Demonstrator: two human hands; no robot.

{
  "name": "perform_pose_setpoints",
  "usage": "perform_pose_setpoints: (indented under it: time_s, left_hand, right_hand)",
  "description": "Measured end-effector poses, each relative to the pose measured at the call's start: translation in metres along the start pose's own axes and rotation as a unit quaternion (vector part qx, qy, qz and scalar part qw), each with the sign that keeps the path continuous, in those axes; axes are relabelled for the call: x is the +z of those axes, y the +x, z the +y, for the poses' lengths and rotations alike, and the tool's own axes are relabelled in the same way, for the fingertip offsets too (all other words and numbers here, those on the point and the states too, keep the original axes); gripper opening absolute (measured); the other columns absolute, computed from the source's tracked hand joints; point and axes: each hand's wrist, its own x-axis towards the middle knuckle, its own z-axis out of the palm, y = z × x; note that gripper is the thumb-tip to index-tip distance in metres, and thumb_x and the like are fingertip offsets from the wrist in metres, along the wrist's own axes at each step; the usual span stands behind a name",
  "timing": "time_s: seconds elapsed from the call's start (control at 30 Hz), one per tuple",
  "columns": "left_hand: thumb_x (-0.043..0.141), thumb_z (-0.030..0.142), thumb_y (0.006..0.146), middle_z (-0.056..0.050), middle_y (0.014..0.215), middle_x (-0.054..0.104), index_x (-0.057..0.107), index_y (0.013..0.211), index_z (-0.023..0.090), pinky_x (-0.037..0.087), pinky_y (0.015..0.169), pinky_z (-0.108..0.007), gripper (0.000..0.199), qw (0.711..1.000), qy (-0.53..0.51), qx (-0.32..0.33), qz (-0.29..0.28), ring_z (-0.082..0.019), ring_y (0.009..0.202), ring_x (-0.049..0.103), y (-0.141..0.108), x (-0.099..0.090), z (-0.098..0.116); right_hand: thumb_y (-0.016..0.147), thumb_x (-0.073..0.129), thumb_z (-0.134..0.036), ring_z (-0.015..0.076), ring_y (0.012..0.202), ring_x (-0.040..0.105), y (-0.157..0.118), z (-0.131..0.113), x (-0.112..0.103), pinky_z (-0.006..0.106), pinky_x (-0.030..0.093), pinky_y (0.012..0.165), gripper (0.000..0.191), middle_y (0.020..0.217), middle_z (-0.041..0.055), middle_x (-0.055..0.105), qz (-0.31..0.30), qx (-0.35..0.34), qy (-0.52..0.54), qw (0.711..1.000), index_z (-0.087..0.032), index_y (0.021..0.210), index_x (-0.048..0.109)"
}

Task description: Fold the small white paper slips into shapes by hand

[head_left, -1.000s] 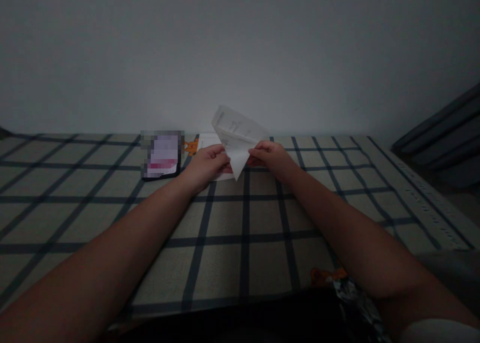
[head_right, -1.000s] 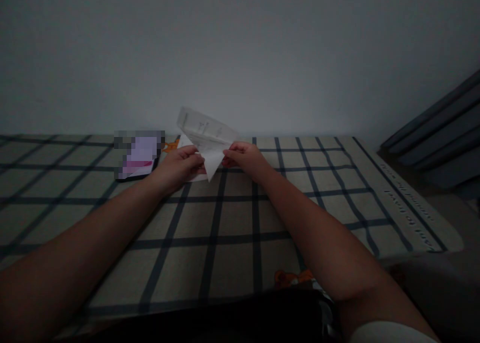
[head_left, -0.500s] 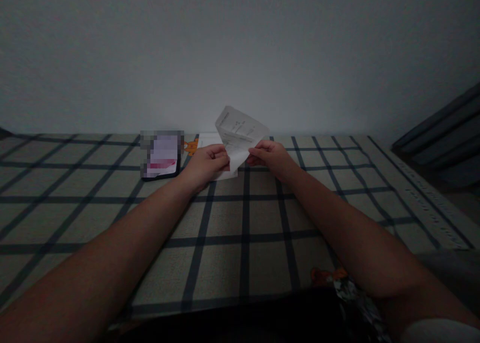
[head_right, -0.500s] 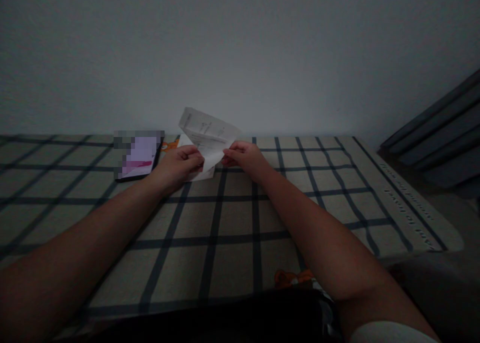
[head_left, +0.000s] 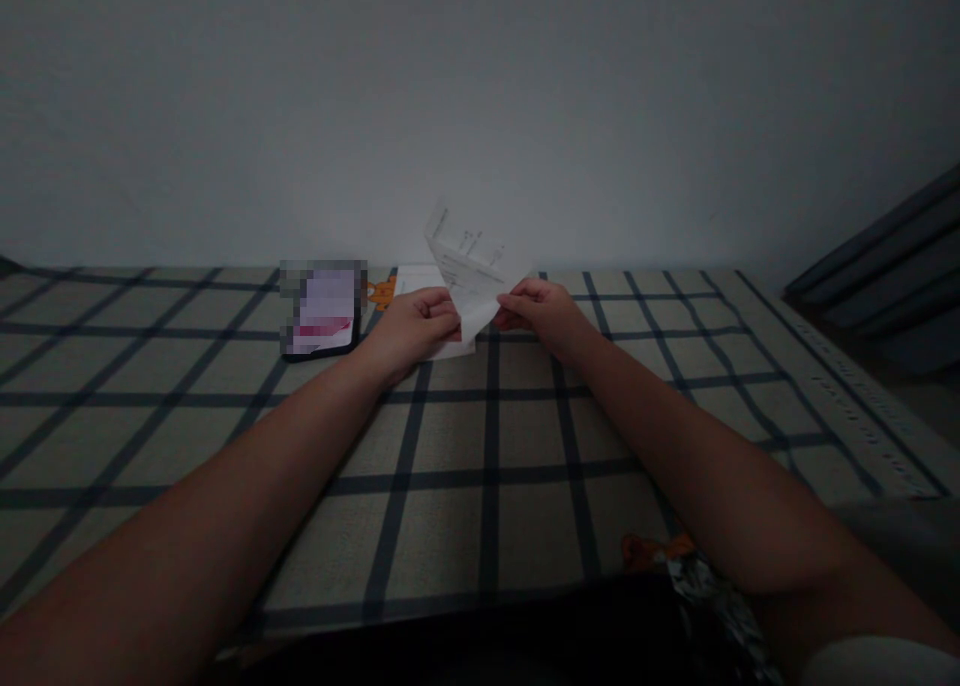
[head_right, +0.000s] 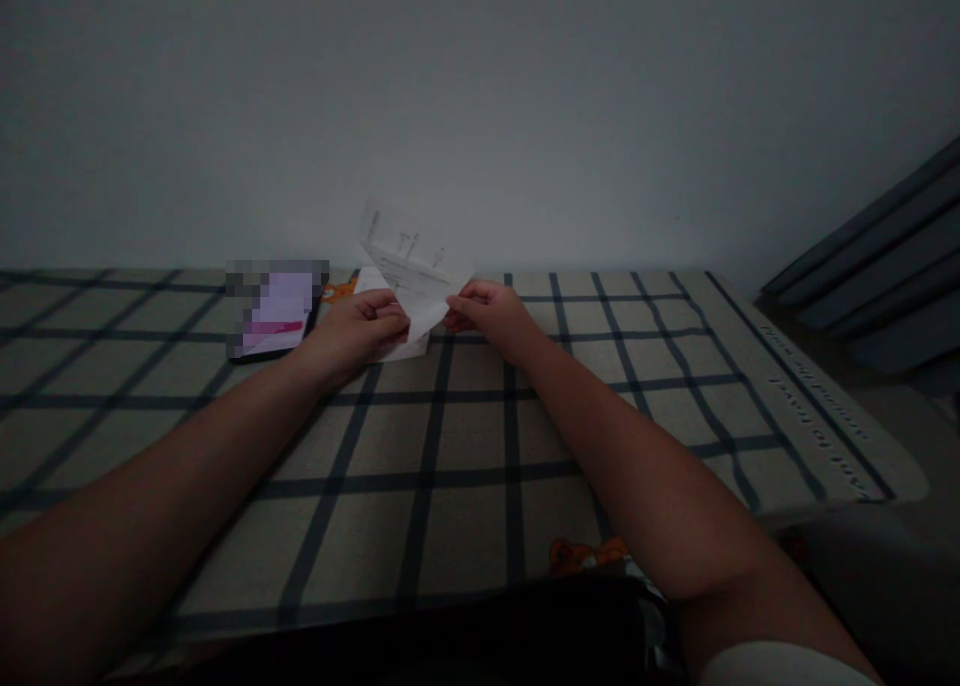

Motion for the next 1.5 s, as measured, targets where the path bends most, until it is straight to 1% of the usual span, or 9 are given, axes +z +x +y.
perform_pose_setpoints:
  time_s: [0.13, 0.23, 0.5, 0.77, 0.87, 1.07, 1.27, 1.37, 1.5]
  left_hand:
    - [0.082, 0.022, 0.069, -0.006, 0.09, 0.079, 0.076, 0.102, 0.015, 0.058, 0.077, -0.027, 0.034, 1.0, -0.027, -0.009, -0.005, -0.016, 0.078, 0.073, 0.0, 0.001, -0.003]
    - [0.084, 0.025, 0.07, -0.008, 0.095, 0.08, 0.075, 0.114, 0.015, 0.058, 0.081, -0.028, 0.046, 0.999, -0.032, -0.014, -0.022, -0.017, 0.082, 0.073, 0.0, 0.0, -0.004]
    - [0.077, 0.016, 0.063, 0.0, 0.077, 0.074, 0.076, 0.091, 0.016, 0.049, 0.062, -0.019, 0.028, 1.0, 0.002, -0.009, -0.025, -0.011, 0.064, 0.063, -0.001, -0.001, 0.0]
    - [0.08, 0.021, 0.069, -0.003, 0.086, 0.077, 0.076, 0.104, 0.016, 0.053, 0.069, -0.022, 0.036, 0.999, -0.015, -0.018, -0.03, -0.013, 0.071, 0.068, -0.003, 0.002, 0.001]
    - [0.08, 0.021, 0.069, -0.002, 0.081, 0.076, 0.077, 0.104, 0.015, 0.051, 0.065, -0.02, 0.036, 0.999, 0.005, -0.016, -0.041, -0.012, 0.067, 0.065, -0.003, 0.0, -0.001]
    - [0.083, 0.022, 0.069, -0.006, 0.088, 0.078, 0.075, 0.117, 0.013, 0.053, 0.069, -0.023, 0.049, 1.0, 0.003, -0.012, -0.017, -0.013, 0.07, 0.067, 0.003, -0.005, -0.009]
    - [0.078, 0.026, 0.072, -0.006, 0.099, 0.076, 0.075, 0.1, 0.016, 0.06, 0.076, -0.028, 0.03, 0.999, -0.044, 0.002, 0.019, -0.017, 0.085, 0.071, 0.002, 0.0, -0.004]
    - [0.081, 0.034, 0.072, -0.003, 0.086, 0.072, 0.07, 0.082, 0.017, 0.061, 0.07, -0.028, 0.022, 0.996, -0.036, 0.041, 0.074, -0.016, 0.077, 0.068, 0.004, -0.001, -0.002]
    - [0.081, 0.046, 0.076, -0.001, 0.072, 0.068, 0.068, 0.073, 0.016, 0.06, 0.07, -0.027, 0.032, 0.991, 0.013, 0.073, 0.115, -0.014, 0.068, 0.065, 0.006, -0.005, -0.003]
  right_hand:
    - [0.078, 0.085, -0.037, 0.0127, 0.067, 0.071, 0.003, 0.003, -0.002, 0.028, 0.063, 0.071, 0.029, 0.073, 0.0013, 0.073, 0.004, -0.007, 0.005, 1.0, -0.018, 0.079, 0.064]
    - [0.079, 0.084, -0.036, 0.0125, 0.067, 0.07, 0.004, 0.005, -0.004, 0.028, 0.063, 0.072, 0.027, 0.074, 0.0012, 0.073, 0.01, -0.007, 0.005, 1.0, -0.018, 0.08, 0.064]
    - [0.08, 0.083, -0.034, 0.0132, 0.068, 0.072, 0.002, 0.002, -0.002, 0.028, 0.063, 0.071, 0.025, 0.073, 0.0017, 0.073, 0.0, -0.001, -0.002, 1.0, -0.017, 0.079, 0.064]
    - [0.08, 0.083, -0.034, 0.0125, 0.067, 0.07, 0.004, 0.004, -0.002, 0.029, 0.063, 0.072, 0.025, 0.073, 0.0015, 0.072, 0.02, -0.011, 0.0, 1.0, -0.017, 0.079, 0.064]
    - [0.081, 0.082, -0.033, 0.0124, 0.067, 0.07, 0.003, 0.003, -0.002, 0.029, 0.063, 0.073, 0.023, 0.073, 0.0017, 0.072, 0.024, -0.012, -0.004, 1.0, -0.017, 0.079, 0.065]
    - [0.08, 0.082, -0.035, 0.0123, 0.066, 0.069, 0.004, 0.002, -0.002, 0.029, 0.062, 0.072, 0.026, 0.072, 0.0014, 0.072, 0.025, -0.015, -0.005, 1.0, -0.017, 0.078, 0.064]
    - [0.075, 0.084, -0.035, 0.0131, 0.064, 0.069, 0.004, 0.003, -0.003, 0.03, 0.062, 0.07, 0.027, 0.071, 0.0015, 0.072, -0.002, -0.006, 0.009, 1.0, -0.017, 0.078, 0.065]
    - [0.073, 0.085, -0.036, 0.0135, 0.065, 0.069, 0.003, 0.003, -0.003, 0.03, 0.061, 0.07, 0.027, 0.073, 0.0016, 0.073, -0.04, 0.01, -0.002, 0.999, -0.017, 0.081, 0.068]
    - [0.071, 0.084, -0.038, 0.0138, 0.066, 0.068, 0.003, 0.004, -0.003, 0.03, 0.06, 0.069, 0.03, 0.076, 0.0014, 0.073, -0.048, 0.006, -0.002, 0.999, -0.017, 0.088, 0.07]
